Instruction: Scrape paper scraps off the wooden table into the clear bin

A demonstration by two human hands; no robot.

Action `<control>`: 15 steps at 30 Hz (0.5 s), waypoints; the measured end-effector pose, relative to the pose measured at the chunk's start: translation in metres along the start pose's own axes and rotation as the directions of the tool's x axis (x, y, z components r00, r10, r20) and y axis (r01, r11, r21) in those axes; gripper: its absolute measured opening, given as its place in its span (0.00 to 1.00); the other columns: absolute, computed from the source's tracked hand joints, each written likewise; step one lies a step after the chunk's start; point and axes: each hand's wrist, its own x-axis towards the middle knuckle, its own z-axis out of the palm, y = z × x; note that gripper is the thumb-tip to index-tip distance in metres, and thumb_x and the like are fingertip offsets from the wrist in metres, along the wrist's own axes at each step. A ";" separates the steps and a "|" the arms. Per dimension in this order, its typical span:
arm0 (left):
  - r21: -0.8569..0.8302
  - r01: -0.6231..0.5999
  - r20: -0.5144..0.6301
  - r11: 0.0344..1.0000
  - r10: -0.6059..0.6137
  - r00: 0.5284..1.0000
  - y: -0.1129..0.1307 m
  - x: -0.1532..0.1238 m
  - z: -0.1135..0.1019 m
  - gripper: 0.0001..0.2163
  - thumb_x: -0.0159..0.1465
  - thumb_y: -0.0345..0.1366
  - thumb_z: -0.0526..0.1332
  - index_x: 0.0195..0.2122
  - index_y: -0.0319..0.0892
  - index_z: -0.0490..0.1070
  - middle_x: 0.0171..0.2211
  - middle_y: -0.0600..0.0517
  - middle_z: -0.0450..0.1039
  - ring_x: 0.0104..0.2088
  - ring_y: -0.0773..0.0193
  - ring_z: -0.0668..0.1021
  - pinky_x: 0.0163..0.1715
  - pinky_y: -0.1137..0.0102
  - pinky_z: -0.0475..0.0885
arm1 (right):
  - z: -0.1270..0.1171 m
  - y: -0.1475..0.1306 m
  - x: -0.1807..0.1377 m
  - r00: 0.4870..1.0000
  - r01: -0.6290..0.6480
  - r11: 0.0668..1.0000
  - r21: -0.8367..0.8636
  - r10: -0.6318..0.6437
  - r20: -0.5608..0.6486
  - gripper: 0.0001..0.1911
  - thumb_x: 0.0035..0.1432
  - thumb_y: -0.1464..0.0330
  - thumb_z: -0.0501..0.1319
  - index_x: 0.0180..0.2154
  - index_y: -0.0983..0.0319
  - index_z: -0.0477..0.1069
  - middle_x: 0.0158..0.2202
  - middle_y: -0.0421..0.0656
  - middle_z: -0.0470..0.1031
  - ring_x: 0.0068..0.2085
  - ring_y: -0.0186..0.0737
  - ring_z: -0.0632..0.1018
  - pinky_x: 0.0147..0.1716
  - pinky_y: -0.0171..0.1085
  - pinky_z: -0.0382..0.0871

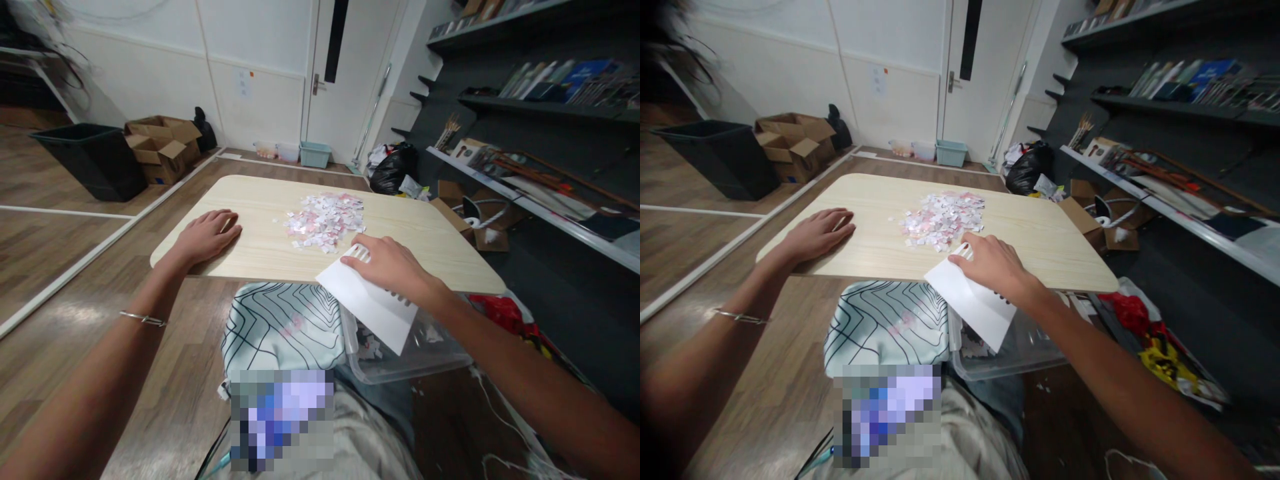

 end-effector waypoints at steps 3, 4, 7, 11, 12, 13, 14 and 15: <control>-0.008 -0.006 0.000 1.000 0.006 1.000 0.000 0.000 -0.001 0.33 0.73 0.56 0.45 0.67 0.39 0.70 0.72 0.39 0.68 0.72 0.42 0.69 0.71 0.50 0.63 | -0.008 -0.014 -0.013 0.999 0.043 0.998 -0.037 -0.043 0.012 0.26 0.68 0.50 0.62 0.58 0.58 0.79 0.48 0.56 0.87 0.49 0.62 0.85 0.43 0.47 0.72; -0.009 -0.007 0.001 1.000 0.007 1.000 0.001 0.000 -0.001 0.34 0.73 0.56 0.45 0.67 0.39 0.70 0.72 0.39 0.68 0.72 0.42 0.69 0.71 0.49 0.62 | -0.013 -0.016 -0.017 0.999 0.052 0.998 -0.036 -0.051 0.009 0.26 0.68 0.50 0.62 0.58 0.57 0.79 0.47 0.55 0.87 0.48 0.61 0.85 0.42 0.46 0.71; -0.008 -0.003 0.002 1.000 0.003 1.000 0.001 0.000 -0.002 0.34 0.73 0.56 0.45 0.67 0.38 0.71 0.72 0.38 0.67 0.72 0.42 0.69 0.71 0.50 0.62 | -0.028 -0.006 -0.021 0.999 0.031 0.998 -0.049 -0.032 -0.035 0.27 0.67 0.48 0.61 0.58 0.55 0.79 0.47 0.53 0.87 0.48 0.60 0.85 0.40 0.45 0.70; -0.008 0.008 0.008 1.000 -0.008 1.000 0.002 0.000 -0.003 0.33 0.73 0.57 0.45 0.67 0.40 0.71 0.73 0.39 0.67 0.71 0.42 0.69 0.70 0.49 0.63 | -0.042 0.038 -0.008 0.991 -0.070 0.982 -0.177 0.049 -0.121 0.30 0.68 0.46 0.58 0.58 0.59 0.78 0.50 0.57 0.85 0.51 0.65 0.83 0.42 0.47 0.70; -0.008 0.008 0.008 1.000 -0.008 1.000 0.002 0.000 -0.003 0.33 0.73 0.57 0.44 0.67 0.40 0.71 0.73 0.39 0.67 0.71 0.42 0.69 0.70 0.49 0.63 | -0.042 0.051 -0.003 0.991 -0.099 0.974 -0.203 0.078 -0.109 0.30 0.68 0.46 0.59 0.57 0.60 0.78 0.51 0.58 0.85 0.52 0.65 0.83 0.42 0.47 0.70; -0.008 0.009 0.008 1.000 -0.009 1.000 0.002 0.000 -0.003 0.33 0.73 0.57 0.44 0.67 0.41 0.71 0.73 0.39 0.67 0.71 0.42 0.69 0.70 0.49 0.63 | -0.041 0.063 0.002 0.991 -0.116 0.968 -0.225 0.096 -0.098 0.29 0.67 0.46 0.59 0.57 0.60 0.78 0.52 0.59 0.85 0.51 0.65 0.83 0.41 0.48 0.70; -0.007 0.010 0.007 1.000 -0.010 1.000 0.003 -0.001 -0.003 0.33 0.73 0.57 0.44 0.67 0.41 0.71 0.73 0.39 0.67 0.71 0.42 0.69 0.70 0.49 0.63 | -0.039 0.073 0.007 0.988 -0.142 0.963 -0.229 0.123 -0.094 0.29 0.67 0.46 0.59 0.55 0.60 0.79 0.52 0.59 0.85 0.51 0.65 0.83 0.41 0.48 0.70; -0.007 0.012 0.006 1.000 -0.012 1.000 0.003 -0.001 -0.003 0.33 0.73 0.57 0.44 0.67 0.41 0.71 0.73 0.40 0.67 0.71 0.42 0.69 0.70 0.50 0.63 | -0.035 0.081 0.012 0.985 -0.162 0.961 -0.225 0.145 -0.089 0.29 0.67 0.46 0.60 0.55 0.61 0.79 0.53 0.60 0.84 0.52 0.66 0.82 0.41 0.48 0.71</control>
